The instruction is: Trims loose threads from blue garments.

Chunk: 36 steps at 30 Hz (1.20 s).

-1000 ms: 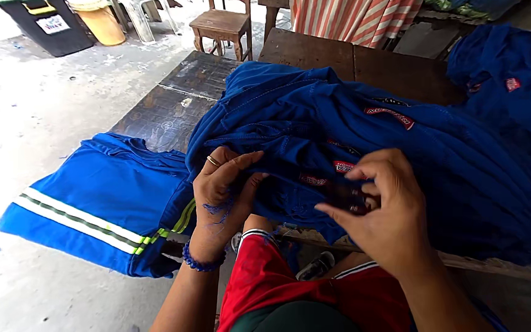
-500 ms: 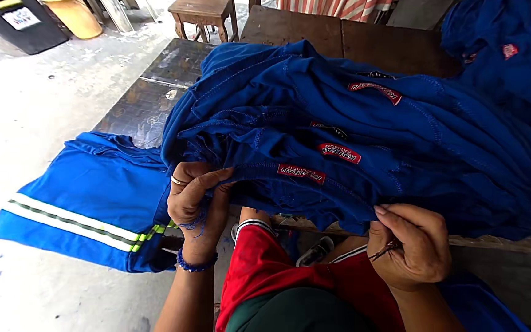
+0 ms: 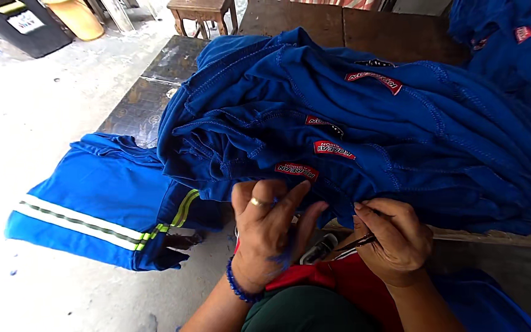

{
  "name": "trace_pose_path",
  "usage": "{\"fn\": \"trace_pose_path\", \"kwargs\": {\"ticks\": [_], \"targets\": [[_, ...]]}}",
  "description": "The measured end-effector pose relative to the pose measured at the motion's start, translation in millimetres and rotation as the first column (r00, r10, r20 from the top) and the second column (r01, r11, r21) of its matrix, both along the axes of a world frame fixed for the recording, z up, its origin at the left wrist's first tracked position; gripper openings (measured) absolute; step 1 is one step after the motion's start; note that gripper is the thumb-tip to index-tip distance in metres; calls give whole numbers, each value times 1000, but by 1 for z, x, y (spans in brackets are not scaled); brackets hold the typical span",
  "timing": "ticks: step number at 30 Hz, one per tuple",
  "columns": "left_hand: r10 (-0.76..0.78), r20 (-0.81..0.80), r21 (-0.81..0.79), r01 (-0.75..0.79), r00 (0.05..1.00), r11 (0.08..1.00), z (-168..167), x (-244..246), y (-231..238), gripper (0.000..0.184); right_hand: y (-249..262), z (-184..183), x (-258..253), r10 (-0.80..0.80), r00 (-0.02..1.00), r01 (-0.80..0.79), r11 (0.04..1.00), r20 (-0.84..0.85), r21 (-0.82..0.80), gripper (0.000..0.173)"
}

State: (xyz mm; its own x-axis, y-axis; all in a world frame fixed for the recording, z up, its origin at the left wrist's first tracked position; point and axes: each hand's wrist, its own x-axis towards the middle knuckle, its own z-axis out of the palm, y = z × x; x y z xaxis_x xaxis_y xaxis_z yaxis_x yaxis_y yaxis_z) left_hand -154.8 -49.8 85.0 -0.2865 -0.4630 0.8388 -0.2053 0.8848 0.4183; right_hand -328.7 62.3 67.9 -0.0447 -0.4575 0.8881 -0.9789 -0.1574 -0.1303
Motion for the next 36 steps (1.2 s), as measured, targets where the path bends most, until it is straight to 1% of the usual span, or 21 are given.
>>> {"fn": "trace_pose_path", "kwargs": {"ticks": [1,4,5,7,9,10,12,15,18,21,24,29,36], "targets": [[11,25,23,-12,1000,1000,-2,-8,-1,20,0,1,0,-2,1000,2,1000,-5,6,8],[62,46,59,-64,997,996,-13,-24,-8,10,-1,4,1,-21,1000,21,999,7,34,9],[64,49,69,-68,997,995,-16,-26,-8,8,-2,7,3,-36,999,34,997,35,63,11],[52,69,87,-58,996,994,-18,-25,-9,9,2,17,8,-64,986,34,981,155,191,16],[4,73,128,-13,997,992,-17,-22,-10,11,10,31,13,-34,949,-64,952,313,299,34],[-34,66,169,23,997,985,-17,-19,-9,10,14,36,14,-9,929,-121,939,371,324,38],[-112,44,255,97,993,962,-15,-14,-7,11,16,44,16,32,910,-183,926,413,331,36],[-157,-31,313,159,987,937,-15,-13,-5,11,10,44,21,-22,945,-96,935,325,342,31],[-158,-77,326,175,984,929,-15,-13,-5,12,3,41,26,-113,976,34,924,187,382,33],[-162,-101,339,187,982,922,-14,-13,-5,12,-4,40,31,-159,982,105,914,107,393,33],[-171,-122,323,202,978,924,-15,-13,-5,13,-10,40,35,-177,980,129,916,93,379,32],[-171,-128,302,202,977,931,-16,-15,-4,12,-19,39,40,-212,971,160,924,115,348,30],[-143,-162,291,186,976,939,-15,-19,-4,12,-20,36,40,-173,980,137,947,99,291,29]]}}
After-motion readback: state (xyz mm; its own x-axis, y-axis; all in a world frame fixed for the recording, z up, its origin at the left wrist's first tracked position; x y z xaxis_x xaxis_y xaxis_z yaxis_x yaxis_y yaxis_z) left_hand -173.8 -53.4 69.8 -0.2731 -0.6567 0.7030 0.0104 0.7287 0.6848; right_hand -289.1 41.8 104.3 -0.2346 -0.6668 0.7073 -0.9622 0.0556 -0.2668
